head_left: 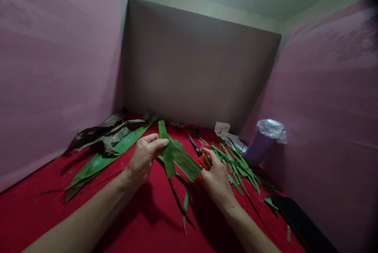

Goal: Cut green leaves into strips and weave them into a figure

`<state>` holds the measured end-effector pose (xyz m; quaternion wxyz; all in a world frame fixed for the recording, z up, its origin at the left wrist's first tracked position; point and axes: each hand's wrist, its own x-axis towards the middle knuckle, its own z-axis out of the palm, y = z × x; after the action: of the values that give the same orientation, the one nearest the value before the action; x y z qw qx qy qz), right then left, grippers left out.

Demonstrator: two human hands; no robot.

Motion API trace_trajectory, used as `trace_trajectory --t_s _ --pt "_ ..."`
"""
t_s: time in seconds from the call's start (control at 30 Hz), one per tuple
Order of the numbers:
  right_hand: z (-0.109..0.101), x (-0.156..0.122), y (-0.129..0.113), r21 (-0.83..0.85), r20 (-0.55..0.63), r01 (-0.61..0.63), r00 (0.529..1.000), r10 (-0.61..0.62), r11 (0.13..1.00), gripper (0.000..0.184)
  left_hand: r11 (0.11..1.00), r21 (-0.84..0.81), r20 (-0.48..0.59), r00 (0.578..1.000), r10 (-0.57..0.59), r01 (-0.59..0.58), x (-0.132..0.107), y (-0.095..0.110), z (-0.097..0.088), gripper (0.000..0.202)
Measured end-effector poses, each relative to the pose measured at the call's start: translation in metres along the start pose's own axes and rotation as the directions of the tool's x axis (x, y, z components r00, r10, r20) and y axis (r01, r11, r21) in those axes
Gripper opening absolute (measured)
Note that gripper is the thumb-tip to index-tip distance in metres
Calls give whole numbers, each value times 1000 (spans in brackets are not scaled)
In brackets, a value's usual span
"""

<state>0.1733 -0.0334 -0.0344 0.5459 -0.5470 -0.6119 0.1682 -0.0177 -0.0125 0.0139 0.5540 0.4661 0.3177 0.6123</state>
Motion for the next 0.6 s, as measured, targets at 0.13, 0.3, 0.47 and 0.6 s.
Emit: trace_trajectory --t_s 0.13,0.3,0.47,0.6 --pt "-2 3 -11 444 235 -330 940 247 833 35 990 120 81 993 -84 74 -1 1 1 14" --pt "-1 -5 -25 534 450 -500 851 271 681 47 953 287 198 967 -159 98 -5 -7 8 16" --pt "1 -7 -27 524 492 -529 828 270 667 48 959 249 188 964 -187 137 -5 -11 9 17" --pt "2 -5 -26 534 412 -492 862 297 688 48 964 189 163 962 -220 188 -4 -13 5 17"
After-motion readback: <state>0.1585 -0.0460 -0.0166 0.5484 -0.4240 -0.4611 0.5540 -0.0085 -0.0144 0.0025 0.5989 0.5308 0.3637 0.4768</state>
